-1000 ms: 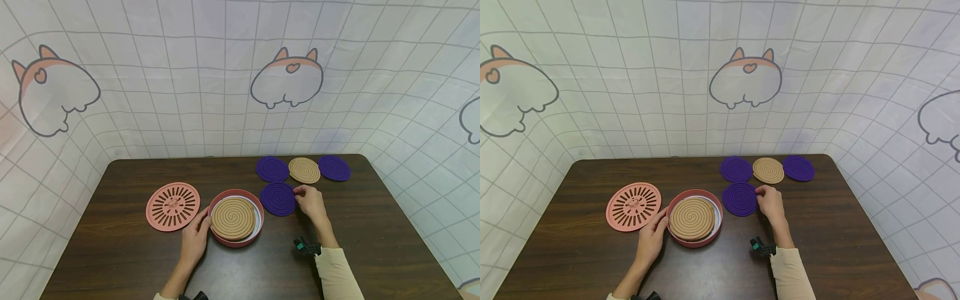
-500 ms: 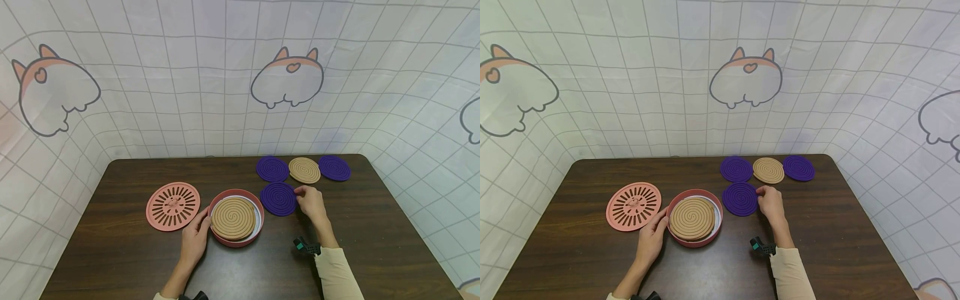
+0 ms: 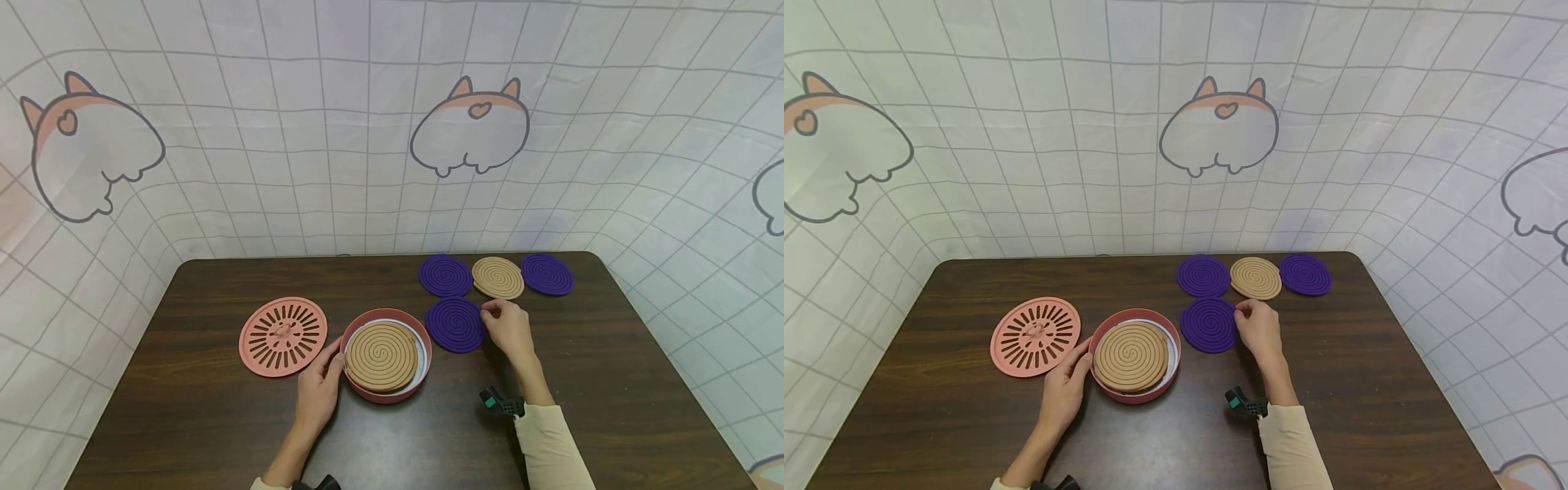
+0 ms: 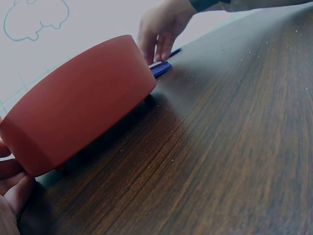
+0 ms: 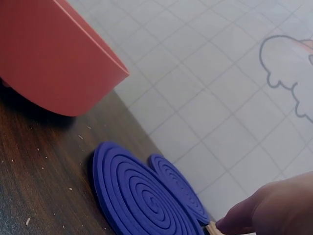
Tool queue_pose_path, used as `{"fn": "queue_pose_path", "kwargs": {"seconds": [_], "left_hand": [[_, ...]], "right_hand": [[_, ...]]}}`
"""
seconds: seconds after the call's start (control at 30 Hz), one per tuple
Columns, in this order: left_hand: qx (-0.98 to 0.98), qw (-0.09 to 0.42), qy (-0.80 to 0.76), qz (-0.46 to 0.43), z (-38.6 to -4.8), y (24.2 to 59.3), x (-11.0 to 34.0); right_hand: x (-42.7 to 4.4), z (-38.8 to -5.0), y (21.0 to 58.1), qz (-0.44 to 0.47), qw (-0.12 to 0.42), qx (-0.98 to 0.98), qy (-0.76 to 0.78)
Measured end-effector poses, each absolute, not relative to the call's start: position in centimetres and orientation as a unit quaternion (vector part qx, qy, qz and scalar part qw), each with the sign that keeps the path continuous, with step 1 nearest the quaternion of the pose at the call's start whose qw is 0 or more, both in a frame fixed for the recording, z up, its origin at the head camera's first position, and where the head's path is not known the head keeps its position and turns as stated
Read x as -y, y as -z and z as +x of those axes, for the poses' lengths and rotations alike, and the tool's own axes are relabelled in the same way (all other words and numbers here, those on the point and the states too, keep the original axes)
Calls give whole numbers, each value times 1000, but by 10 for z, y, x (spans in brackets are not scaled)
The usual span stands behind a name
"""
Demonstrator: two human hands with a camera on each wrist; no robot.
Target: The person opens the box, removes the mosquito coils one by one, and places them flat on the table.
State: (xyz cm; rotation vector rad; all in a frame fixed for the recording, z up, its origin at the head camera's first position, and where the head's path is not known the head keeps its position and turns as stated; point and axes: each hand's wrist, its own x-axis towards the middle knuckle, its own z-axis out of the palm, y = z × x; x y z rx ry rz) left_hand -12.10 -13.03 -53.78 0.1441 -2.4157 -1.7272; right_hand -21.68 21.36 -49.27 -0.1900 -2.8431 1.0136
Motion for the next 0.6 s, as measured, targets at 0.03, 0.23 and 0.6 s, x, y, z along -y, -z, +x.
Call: {"fn": "queue_pose_path", "kwargs": {"seconds": [0.03, 0.23, 0.6], "left_hand": [[809, 84, 579, 48, -121, 538, 130], [807, 90, 582, 44, -122, 540, 130], [805, 101, 583, 33, -123, 543, 131]], "right_hand": [[-213, -217, 492, -63, 62, 938, -336], [-211, -217, 490, -61, 77, 933, -347], [-205, -214, 483, -52, 95, 922, -371]]}}
